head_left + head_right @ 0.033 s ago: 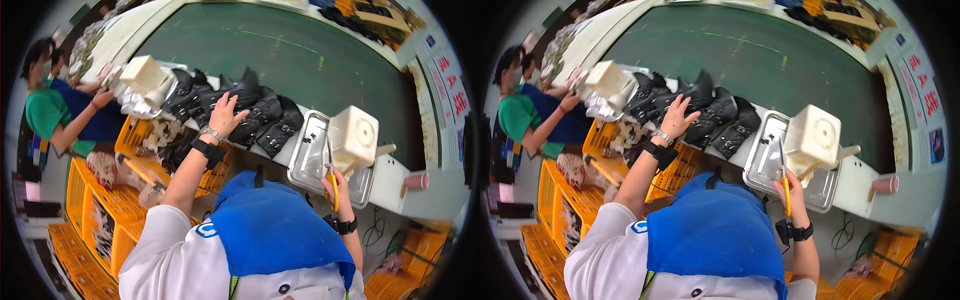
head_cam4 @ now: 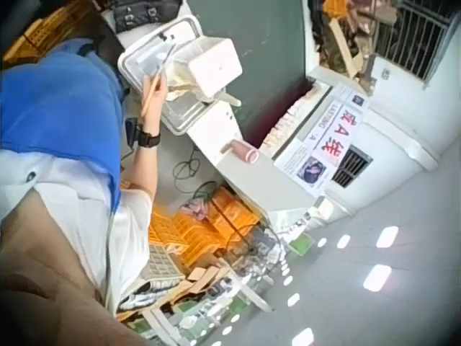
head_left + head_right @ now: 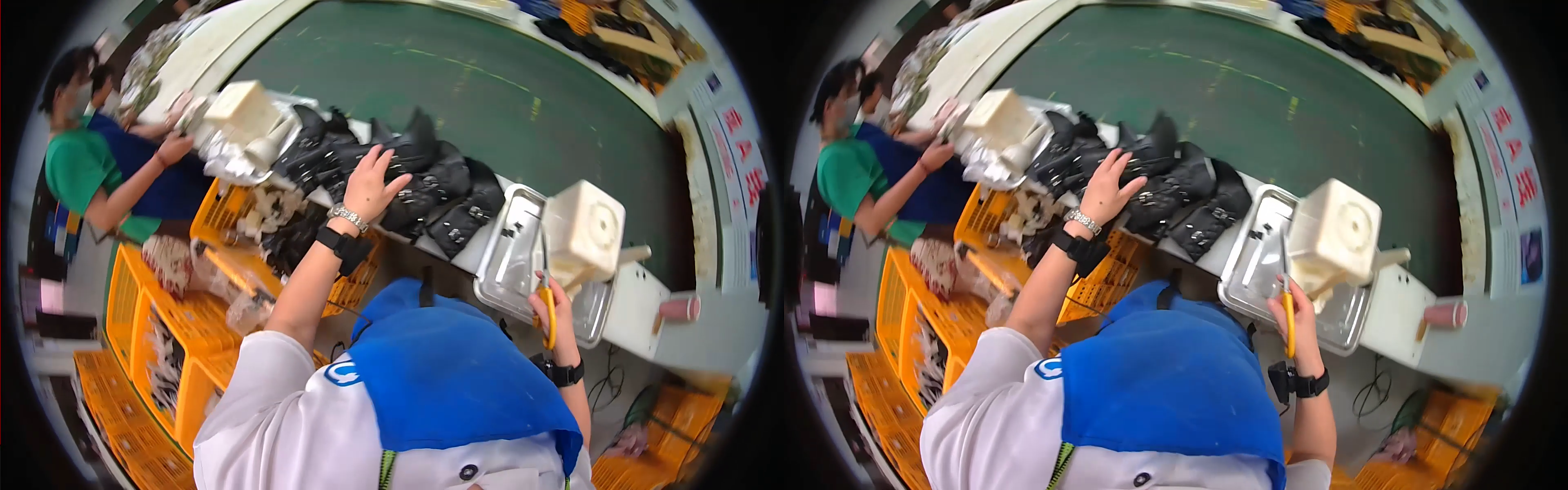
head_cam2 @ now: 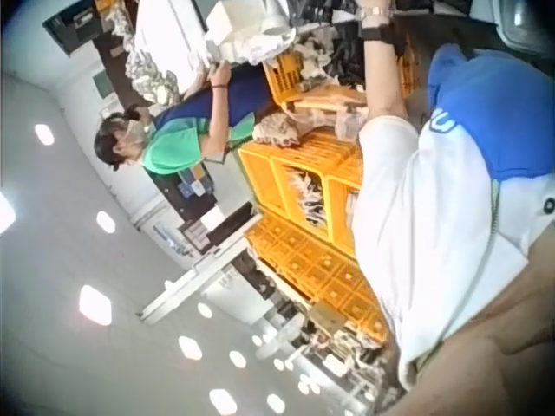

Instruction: The worker is trimming excess material from black boots using a pair of scissors at a factory workstation.

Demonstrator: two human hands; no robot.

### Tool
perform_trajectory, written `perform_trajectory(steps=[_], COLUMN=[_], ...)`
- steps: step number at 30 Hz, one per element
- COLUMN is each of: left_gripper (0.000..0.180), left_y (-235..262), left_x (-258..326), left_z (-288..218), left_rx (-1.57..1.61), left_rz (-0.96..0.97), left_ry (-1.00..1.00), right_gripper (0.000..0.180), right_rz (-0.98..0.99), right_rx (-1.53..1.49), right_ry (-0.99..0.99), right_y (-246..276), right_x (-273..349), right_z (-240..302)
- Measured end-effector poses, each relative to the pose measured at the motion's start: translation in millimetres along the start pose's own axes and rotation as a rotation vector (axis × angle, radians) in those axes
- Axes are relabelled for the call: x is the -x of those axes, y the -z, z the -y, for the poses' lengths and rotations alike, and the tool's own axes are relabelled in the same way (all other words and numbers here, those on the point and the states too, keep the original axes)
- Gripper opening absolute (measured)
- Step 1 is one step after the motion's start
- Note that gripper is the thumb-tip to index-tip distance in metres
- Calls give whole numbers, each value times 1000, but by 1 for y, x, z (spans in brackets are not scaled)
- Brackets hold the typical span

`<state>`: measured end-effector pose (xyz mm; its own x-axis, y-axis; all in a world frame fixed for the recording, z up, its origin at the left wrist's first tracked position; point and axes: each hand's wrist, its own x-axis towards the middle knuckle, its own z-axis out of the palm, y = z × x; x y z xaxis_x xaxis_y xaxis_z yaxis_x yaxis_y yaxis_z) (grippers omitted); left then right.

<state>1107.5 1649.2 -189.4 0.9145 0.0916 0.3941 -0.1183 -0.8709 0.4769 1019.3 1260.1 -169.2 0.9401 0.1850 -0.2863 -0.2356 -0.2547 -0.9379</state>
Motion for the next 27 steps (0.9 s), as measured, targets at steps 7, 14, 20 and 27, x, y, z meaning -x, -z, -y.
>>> perform_trajectory(steps=[7, 14, 20, 27], left_gripper=[47, 76, 44, 38], left_y=[56, -4, -96, -167], left_x=[127, 226, 185, 167], left_z=[174, 257, 277, 303], left_rx=[-87, 98, 118, 49], left_rz=[-318, 745, 512, 651], left_ry=[686, 1221, 802, 905], right_gripper=[40, 38, 38, 36], right_rz=[-49, -1, -59, -166], right_rx=[-45, 19, 129, 134], right_ry=[-58, -130, -183, -307], right_y=[-24, -56, -73, -93], right_x=[-1, -3, 26, 66], right_z=[12, 25, 32, 45])
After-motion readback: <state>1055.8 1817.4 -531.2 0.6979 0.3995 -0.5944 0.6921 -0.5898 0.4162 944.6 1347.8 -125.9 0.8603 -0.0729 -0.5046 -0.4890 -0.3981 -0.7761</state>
